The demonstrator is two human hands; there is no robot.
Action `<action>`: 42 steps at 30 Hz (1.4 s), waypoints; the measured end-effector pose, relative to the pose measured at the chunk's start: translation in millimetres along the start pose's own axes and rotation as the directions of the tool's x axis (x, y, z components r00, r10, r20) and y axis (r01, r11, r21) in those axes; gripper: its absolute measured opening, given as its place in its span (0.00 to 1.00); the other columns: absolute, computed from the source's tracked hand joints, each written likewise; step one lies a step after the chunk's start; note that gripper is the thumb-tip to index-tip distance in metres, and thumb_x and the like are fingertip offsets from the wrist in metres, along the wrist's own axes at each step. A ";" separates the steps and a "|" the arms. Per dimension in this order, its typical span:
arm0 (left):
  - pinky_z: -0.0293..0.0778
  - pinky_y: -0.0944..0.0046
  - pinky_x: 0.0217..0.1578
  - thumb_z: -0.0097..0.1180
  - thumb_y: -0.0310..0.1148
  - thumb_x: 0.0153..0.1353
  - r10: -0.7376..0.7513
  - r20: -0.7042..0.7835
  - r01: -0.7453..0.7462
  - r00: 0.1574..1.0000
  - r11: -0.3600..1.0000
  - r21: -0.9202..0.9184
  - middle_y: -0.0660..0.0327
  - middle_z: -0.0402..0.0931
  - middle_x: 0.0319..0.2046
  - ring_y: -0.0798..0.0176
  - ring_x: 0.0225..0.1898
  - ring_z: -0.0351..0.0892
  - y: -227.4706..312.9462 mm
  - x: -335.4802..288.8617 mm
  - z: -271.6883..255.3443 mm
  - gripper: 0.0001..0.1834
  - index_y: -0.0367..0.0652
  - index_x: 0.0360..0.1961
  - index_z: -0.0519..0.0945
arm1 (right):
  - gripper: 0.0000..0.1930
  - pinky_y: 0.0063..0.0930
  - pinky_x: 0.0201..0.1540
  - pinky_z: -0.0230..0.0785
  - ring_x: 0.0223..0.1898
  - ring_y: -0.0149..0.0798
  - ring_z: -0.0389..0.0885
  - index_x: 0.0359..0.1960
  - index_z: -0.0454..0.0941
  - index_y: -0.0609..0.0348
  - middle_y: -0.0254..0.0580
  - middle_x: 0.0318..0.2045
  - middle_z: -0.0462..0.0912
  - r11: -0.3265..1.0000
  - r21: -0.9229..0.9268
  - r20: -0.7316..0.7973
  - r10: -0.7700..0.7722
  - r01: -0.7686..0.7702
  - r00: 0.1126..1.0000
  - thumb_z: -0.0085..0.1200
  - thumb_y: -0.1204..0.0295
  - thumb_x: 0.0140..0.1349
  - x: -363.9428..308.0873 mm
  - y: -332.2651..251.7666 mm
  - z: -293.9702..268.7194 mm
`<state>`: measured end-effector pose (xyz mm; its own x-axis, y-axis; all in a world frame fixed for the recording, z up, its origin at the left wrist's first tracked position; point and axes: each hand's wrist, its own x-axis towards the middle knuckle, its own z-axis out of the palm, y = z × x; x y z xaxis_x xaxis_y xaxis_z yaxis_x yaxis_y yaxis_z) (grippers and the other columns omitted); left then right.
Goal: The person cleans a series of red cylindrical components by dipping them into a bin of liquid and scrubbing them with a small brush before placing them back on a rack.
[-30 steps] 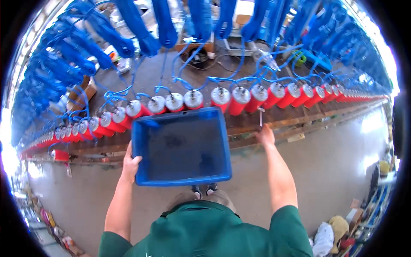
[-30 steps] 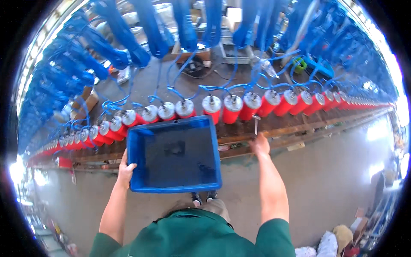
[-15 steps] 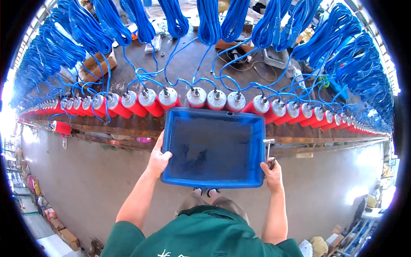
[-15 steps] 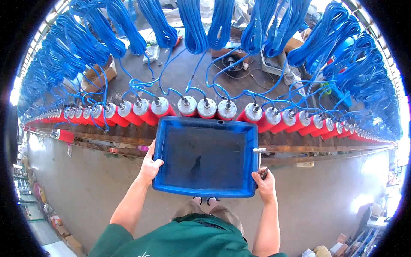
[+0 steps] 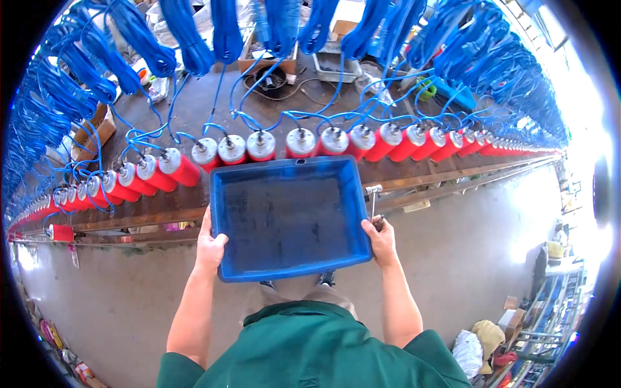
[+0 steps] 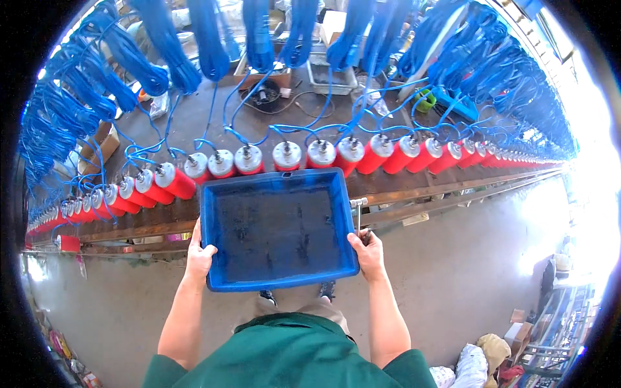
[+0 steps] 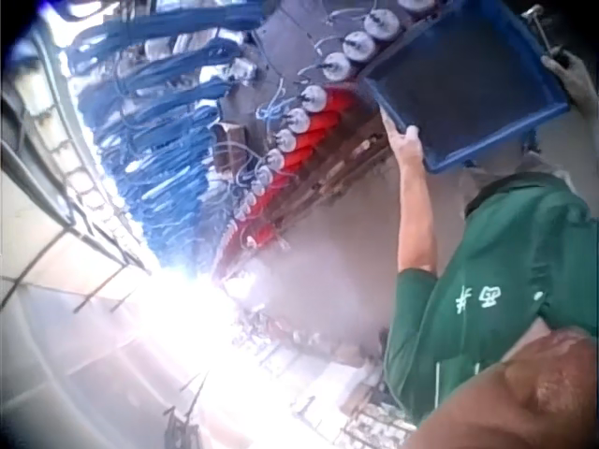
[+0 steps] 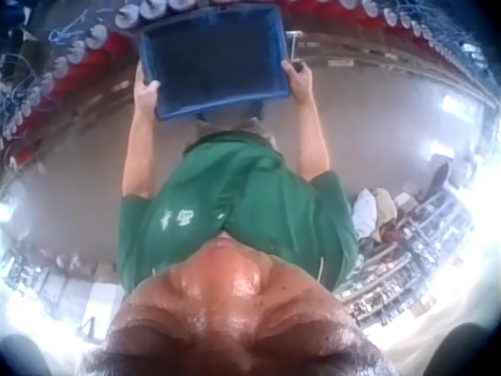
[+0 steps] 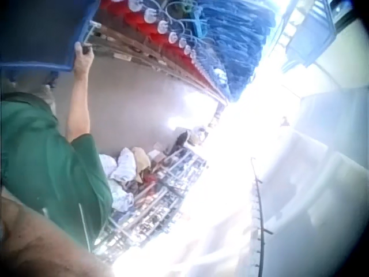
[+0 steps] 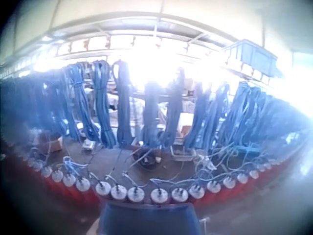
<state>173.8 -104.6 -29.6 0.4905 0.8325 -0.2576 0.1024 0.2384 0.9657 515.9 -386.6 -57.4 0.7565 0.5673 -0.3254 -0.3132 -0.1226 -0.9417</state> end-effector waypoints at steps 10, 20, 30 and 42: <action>0.66 0.55 0.73 0.43 0.17 0.50 0.018 0.012 -0.018 1.000 0.999 -0.036 0.58 0.68 0.73 0.55 0.73 0.69 -9.2 -4.8 103.4 0.51 0.48 0.82 0.61 | 0.13 0.21 0.39 0.70 0.32 0.22 0.73 0.38 0.80 0.54 0.24 0.31 0.79 0.994 -0.057 -0.141 -0.097 0.090 0.985 0.73 0.65 0.67 27.6 -22.7 -79.2; 0.68 0.56 0.72 0.44 0.17 0.51 0.092 0.020 -0.092 0.996 0.996 -0.021 0.58 0.70 0.71 0.56 0.70 0.73 -23.5 5.6 173.9 0.50 0.46 0.81 0.62 | 0.16 0.21 0.37 0.68 0.31 0.22 0.70 0.34 0.78 0.56 0.24 0.28 0.76 0.959 -0.252 -0.242 -0.191 0.129 0.951 0.76 0.62 0.63 66.8 -28.3 -145.5; 0.68 0.57 0.72 0.43 0.15 0.52 0.117 0.032 -0.115 0.993 0.992 -0.061 0.55 0.70 0.71 0.55 0.70 0.73 -18.6 19.3 210.2 0.50 0.42 0.81 0.60 | 0.16 0.21 0.36 0.67 0.31 0.23 0.69 0.35 0.79 0.58 0.24 0.28 0.75 0.931 -0.349 -0.252 -0.209 0.112 0.945 0.75 0.62 0.64 91.0 -47.1 -166.3; 0.73 0.62 0.64 0.44 0.17 0.51 0.069 -0.014 -0.068 0.998 0.997 0.031 0.57 0.72 0.69 0.59 0.64 0.76 -11.8 23.2 214.1 0.50 0.44 0.81 0.61 | 0.18 0.21 0.38 0.68 0.32 0.24 0.70 0.38 0.77 0.57 0.26 0.31 0.76 0.930 -0.350 -0.220 -0.198 0.112 0.955 0.75 0.62 0.63 104.7 -44.3 -170.1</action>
<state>369.3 -195.2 -40.3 0.4841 0.8539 -0.1911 0.0958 0.1653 0.9816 706.7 -460.2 -64.2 0.9111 0.3866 -0.1426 -0.0052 -0.3353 -0.9421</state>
